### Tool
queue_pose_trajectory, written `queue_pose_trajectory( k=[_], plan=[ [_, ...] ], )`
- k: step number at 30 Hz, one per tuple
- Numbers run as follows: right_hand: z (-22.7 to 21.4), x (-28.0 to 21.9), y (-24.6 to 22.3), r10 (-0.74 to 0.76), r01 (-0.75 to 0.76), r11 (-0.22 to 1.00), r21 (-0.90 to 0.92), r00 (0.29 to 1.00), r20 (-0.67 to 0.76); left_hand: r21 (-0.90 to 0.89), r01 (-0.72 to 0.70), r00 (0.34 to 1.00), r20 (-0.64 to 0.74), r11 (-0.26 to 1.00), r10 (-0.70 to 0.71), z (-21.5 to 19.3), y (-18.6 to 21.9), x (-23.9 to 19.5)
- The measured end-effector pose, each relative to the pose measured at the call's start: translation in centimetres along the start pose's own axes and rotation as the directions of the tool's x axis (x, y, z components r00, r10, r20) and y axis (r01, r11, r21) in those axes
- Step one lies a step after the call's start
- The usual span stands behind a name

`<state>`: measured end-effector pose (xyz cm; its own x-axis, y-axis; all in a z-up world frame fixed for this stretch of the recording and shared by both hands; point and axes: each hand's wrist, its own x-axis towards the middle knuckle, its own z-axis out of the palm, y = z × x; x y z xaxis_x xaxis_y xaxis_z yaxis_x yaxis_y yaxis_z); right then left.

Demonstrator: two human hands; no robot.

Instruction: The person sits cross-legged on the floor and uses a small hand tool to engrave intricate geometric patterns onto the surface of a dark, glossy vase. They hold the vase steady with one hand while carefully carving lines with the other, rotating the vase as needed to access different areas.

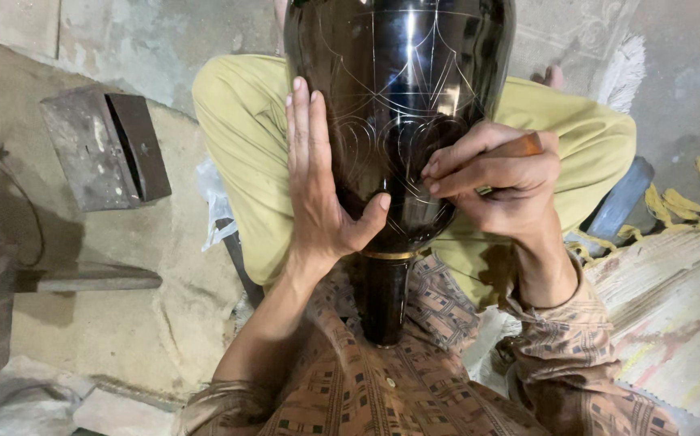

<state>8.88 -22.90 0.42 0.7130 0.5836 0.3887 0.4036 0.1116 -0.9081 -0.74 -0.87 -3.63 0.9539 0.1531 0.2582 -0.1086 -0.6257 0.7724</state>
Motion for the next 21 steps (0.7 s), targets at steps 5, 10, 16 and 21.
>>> queue_pose_trajectory(
  k=[5, 10, 16, 21],
  plan=[
    [-0.1, -0.1, -0.3, 0.007, -0.007, 0.999, 0.051, 1.000, 0.003, -0.001, 0.002, 1.000, 0.007, 1.000, -0.002, -0.3, 0.2, 0.1],
    [0.2, -0.3, -0.5, 0.002, -0.002, 1.000, 0.022, 1.000, -0.010, -0.005, 0.001, 1.000, 0.005, 1.000, -0.001, -0.6, 0.5, 0.2],
    [1.1, -2.7, 0.8, 0.057, -0.037, 0.994, 0.099, 0.976, -0.210, -0.044, 0.018, 1.000, -0.001, 0.999, -0.018, -1.0, 0.7, 0.6],
    [1.6, -6.1, 4.0, 0.322, 0.006, 0.849, 0.529, 0.788, -0.525, -0.142, 0.020, 0.999, -0.023, 0.990, -0.023, -1.2, 0.5, 0.8]
  ],
)
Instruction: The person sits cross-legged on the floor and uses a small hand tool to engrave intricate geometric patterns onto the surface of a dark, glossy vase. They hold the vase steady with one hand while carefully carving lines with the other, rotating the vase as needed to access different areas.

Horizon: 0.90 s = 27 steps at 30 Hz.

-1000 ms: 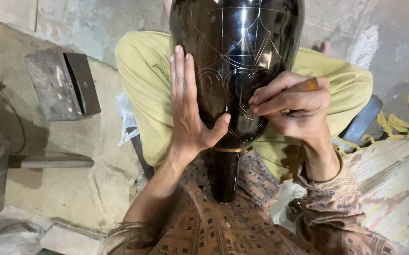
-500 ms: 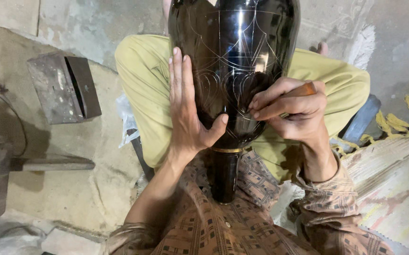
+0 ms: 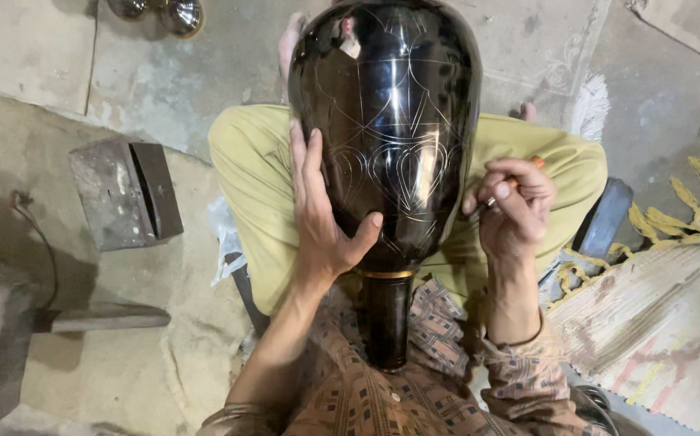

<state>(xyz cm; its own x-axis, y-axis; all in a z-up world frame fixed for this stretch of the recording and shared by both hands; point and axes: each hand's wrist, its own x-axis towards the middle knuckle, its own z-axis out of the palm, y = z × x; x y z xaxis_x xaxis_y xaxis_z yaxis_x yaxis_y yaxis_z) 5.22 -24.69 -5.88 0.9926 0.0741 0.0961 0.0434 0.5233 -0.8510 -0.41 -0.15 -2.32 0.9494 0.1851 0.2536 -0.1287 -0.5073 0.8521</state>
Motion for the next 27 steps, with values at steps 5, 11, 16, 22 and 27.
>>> queue_pose_trajectory(
  k=[5, 11, 16, 22, 27],
  plan=[
    [-2.7, 0.7, 1.3, 0.093, -0.267, 0.805, -0.529, 0.938, -0.333, -0.177, 0.063, 0.998, 0.005, 0.982, -0.063, -0.2, -1.3, 1.0],
    [-4.6, 8.5, 5.0, 0.136, -0.248, 0.657, -0.712, 0.968, -0.213, -0.257, 0.055, 0.997, -0.030, 0.965, -0.065, -0.3, -2.4, 1.8],
    [-4.6, 8.3, 7.2, 0.269, -0.336, 0.736, -0.588, 0.942, -0.201, -0.409, 0.224, 0.970, 0.004, 0.884, -0.244, -0.6, -2.4, 2.0],
    [-3.2, 4.4, 5.5, 0.209, -0.320, 0.743, -0.588, 0.945, -0.251, -0.453, 0.152, 0.987, 0.030, 0.879, -0.155, -1.6, -4.3, 2.2],
    [-1.1, 0.5, 3.4, 0.101, -0.186, 0.789, -0.586, 0.979, -0.174, -0.696, 0.135, 0.991, 0.095, 0.705, -0.096, -2.1, -6.3, 1.4]
  ],
)
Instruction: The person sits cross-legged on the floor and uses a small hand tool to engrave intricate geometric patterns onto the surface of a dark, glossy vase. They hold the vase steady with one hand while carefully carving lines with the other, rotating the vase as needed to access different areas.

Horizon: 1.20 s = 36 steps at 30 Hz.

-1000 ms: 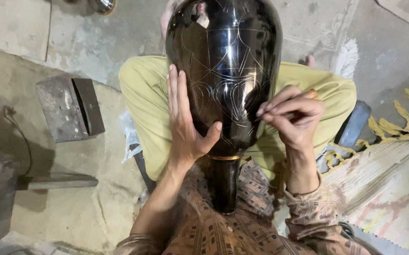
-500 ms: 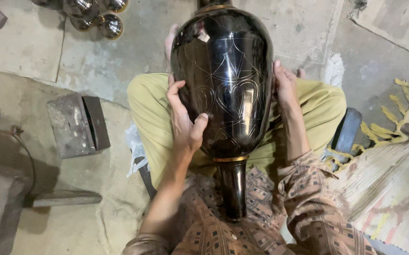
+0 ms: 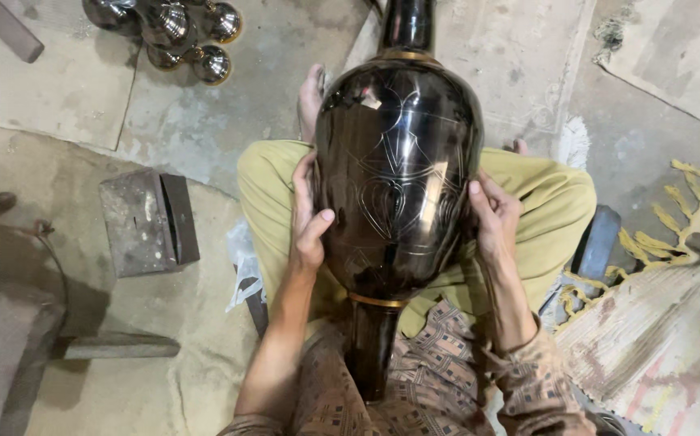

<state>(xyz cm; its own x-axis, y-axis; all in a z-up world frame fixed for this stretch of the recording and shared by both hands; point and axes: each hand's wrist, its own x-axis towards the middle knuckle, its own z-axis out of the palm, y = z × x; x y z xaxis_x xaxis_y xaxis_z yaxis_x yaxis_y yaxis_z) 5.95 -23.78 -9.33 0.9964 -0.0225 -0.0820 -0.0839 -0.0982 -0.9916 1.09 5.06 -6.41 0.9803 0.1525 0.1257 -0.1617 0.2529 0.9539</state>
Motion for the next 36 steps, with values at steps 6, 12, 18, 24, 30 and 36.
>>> queue_pose_trajectory(
  k=[6, 12, 18, 24, 30, 36],
  plan=[
    [-0.5, -1.8, -0.2, 0.017, -0.015, 0.993, 0.114, 1.000, -0.021, 0.003, 0.041, 0.999, 0.015, 0.999, -0.041, 0.4, -0.6, -1.1],
    [-2.7, -1.1, 1.2, 0.102, -0.104, 0.994, -0.018, 0.993, -0.059, 0.297, 0.207, 0.978, -0.088, 0.932, -0.189, 0.4, 1.6, 0.2],
    [-2.9, -0.8, -0.8, -0.004, 0.005, 0.994, -0.105, 1.000, 0.007, 0.488, -0.134, 0.991, 0.073, 0.862, 0.113, 2.4, 2.7, 0.9],
    [-1.2, -1.4, -8.1, -0.053, 0.041, 0.986, 0.160, 0.996, 0.066, 0.577, -0.141, 0.990, 0.090, 0.804, 0.109, 2.4, 3.1, 0.8],
    [3.5, -0.1, -11.2, -0.364, 0.383, 0.923, -0.045, 0.904, 0.225, 0.576, -0.130, 0.992, 0.078, 0.807, 0.103, 2.5, 3.4, 0.9],
    [3.8, 0.5, -12.5, -0.380, 0.429, 0.890, -0.157, 0.886, 0.265, 0.594, -0.136, 0.991, 0.088, 0.793, 0.104, 2.4, 3.3, 0.8]
  ],
)
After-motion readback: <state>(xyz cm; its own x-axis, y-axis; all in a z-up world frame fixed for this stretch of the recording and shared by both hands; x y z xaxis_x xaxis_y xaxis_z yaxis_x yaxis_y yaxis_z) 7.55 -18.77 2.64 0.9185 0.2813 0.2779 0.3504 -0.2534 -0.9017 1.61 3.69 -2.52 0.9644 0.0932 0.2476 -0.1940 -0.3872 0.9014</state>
